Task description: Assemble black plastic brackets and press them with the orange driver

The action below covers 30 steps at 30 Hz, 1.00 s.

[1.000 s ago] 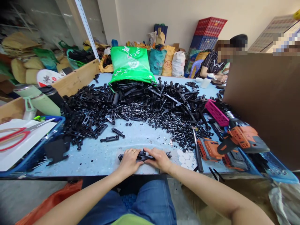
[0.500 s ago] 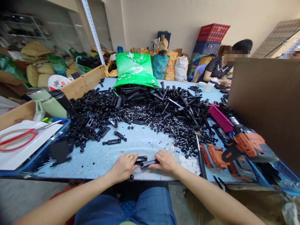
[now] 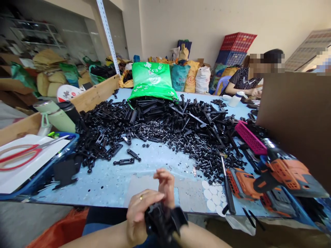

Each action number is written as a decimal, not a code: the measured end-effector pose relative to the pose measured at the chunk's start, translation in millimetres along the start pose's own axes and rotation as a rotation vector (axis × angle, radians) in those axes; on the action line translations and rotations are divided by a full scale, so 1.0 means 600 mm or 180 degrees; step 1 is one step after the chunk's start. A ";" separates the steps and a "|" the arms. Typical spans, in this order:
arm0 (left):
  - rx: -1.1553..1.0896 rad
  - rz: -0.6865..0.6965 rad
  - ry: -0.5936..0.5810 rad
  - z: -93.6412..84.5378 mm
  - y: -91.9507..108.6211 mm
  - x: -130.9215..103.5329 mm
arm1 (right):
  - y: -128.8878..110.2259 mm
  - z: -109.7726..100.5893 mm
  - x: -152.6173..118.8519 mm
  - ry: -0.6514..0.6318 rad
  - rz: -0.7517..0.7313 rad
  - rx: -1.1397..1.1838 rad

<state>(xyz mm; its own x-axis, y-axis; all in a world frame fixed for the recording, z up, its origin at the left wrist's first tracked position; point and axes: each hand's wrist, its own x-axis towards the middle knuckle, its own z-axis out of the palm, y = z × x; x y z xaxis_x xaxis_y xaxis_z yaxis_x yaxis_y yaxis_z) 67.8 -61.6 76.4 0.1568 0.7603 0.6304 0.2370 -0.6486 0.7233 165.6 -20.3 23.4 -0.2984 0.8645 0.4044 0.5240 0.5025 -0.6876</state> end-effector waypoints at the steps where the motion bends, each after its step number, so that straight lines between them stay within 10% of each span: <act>1: 0.0229 0.0196 -0.0070 0.007 -0.020 0.003 | 0.020 0.004 0.022 0.0377 0.0016 0.0061; 3: 0.0925 0.0402 -0.0282 0.016 -0.070 0.014 | 0.070 -0.010 0.081 0.0812 -0.0019 0.0097; 10: 0.3017 -0.0428 -0.1375 -0.004 -0.266 0.103 | 0.232 -0.076 0.348 -0.0083 -0.0212 -0.1257; 17: 0.3249 -0.0398 -0.1104 -0.090 -0.297 0.166 | 0.247 0.012 0.569 -0.0290 -0.0217 -0.2023; 30: 0.3411 0.0040 -0.0337 -0.221 -0.238 -0.114 | 0.261 0.034 0.758 -0.0696 0.0050 -0.2790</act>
<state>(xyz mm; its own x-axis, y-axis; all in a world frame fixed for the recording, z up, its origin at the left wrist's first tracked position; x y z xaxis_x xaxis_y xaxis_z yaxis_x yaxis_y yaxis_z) -103.7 -25.7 -33.0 0.2351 0.7863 0.5713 0.9434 -0.3262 0.0607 95.8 451.7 87.0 -0.3843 0.8981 0.2137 0.9225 0.3827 0.0504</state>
